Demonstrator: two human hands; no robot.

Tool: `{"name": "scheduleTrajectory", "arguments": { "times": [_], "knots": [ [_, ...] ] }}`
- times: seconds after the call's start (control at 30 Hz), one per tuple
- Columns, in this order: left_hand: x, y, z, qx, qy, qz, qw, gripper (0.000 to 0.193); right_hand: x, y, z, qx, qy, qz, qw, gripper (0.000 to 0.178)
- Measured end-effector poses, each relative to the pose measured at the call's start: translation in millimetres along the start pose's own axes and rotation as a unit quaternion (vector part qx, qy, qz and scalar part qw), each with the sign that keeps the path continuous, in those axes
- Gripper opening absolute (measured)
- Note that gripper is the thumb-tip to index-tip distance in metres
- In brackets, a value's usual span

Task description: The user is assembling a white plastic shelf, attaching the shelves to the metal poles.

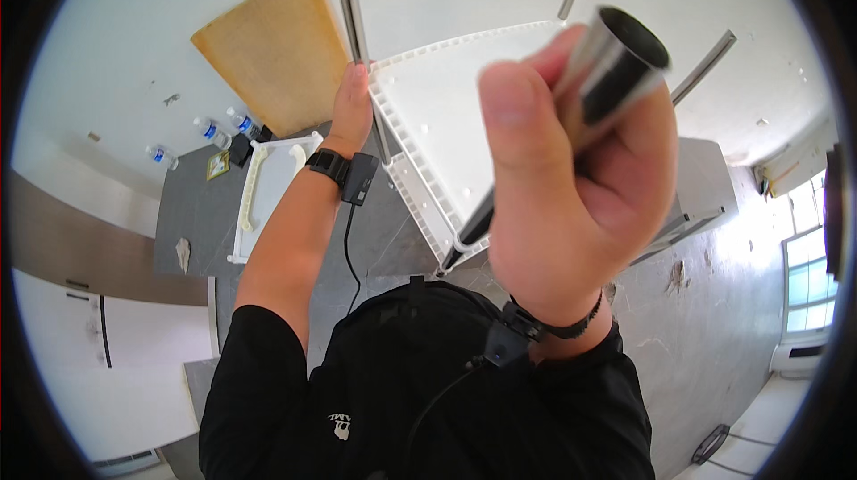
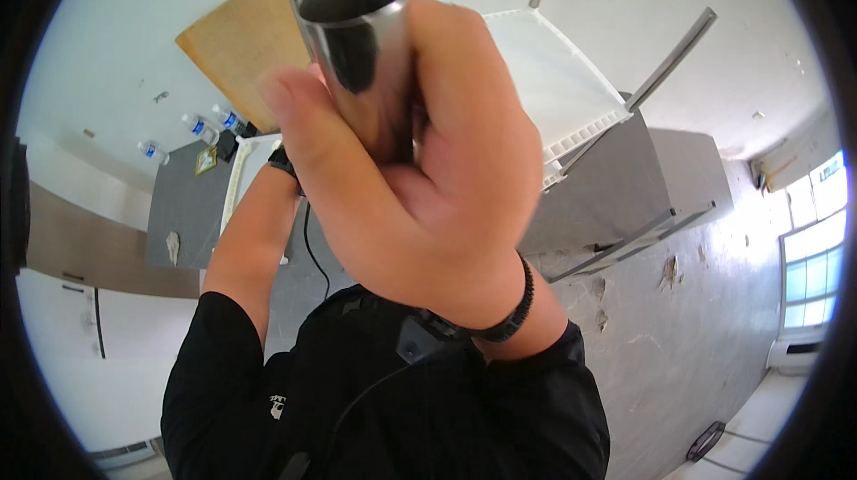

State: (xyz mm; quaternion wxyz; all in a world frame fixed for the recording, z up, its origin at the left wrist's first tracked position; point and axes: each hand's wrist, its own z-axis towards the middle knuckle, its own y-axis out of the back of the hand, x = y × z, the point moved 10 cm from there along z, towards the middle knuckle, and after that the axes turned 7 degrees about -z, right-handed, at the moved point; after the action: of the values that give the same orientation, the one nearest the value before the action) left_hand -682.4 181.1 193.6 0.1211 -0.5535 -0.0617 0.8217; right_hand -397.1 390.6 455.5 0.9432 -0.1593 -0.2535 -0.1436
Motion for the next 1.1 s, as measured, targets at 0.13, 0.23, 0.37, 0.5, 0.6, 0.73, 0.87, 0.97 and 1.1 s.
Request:
{"name": "scheduleTrajectory", "arguments": {
  "times": [0.13, 0.23, 0.37, 0.5, 0.6, 0.73, 0.87, 0.97, 1.1],
  "knots": [
    [-32.7, -1.2, 2.0, 0.014, -0.107, 0.163, 0.981, 0.054, -33.9, -24.6, 20.0, 0.032, -0.03, 0.015, 0.999, 0.018],
    [-64.6, -7.8, -42.1, -0.005, -0.116, 0.303, 0.946, 0.057, -48.3, -36.0, 24.9, 0.027, -0.053, -0.041, 0.997, 0.023],
    [-100.2, -30.9, -103.3, 0.112, -0.009, 0.099, 0.989, 0.059, -64.6, -75.9, 9.7, 0.081, -0.117, -0.013, 0.99, 0.028],
    [-137.8, -62.4, -131.7, 0.176, -0.188, 0.209, 0.943, 0.054, -74.9, -109.6, -2.8, 0.085, -0.121, -0.018, 0.989, 0.029],
    [-114.7, -53.1, -129.0, 0.211, -0.143, 0.215, 0.943, 0.044, -77.5, -123.5, -9.2, 0.119, -0.121, -0.061, 0.984, 0.027],
    [-94.2, -52.5, -128.4, 0.238, -0.121, 0.216, 0.939, 0.031, -77.3, -119.8, -15.5, 0.118, -0.09, -0.034, 0.988, 0.026],
    [-77.6, -41.3, -126.6, 0.246, -0.09, 0.211, 0.942, 0.023, -11.3, -90.5, -24.5, 0.091, 0.218, -0.156, 0.959, 0.035],
    [-99.7, -35.3, -134.3, 0.201, -0.207, 0.234, 0.929, 0.022, 54.1, -91.1, -60.7, 0.145, 0.398, -0.05, 0.905, 0.014],
    [-93.7, -53.6, -138.2, 0.274, -0.231, 0.218, 0.908, 0.023, 125.0, -119.9, -62.7, 0.124, 0.457, -0.11, 0.874, 0.013]
  ]
}}
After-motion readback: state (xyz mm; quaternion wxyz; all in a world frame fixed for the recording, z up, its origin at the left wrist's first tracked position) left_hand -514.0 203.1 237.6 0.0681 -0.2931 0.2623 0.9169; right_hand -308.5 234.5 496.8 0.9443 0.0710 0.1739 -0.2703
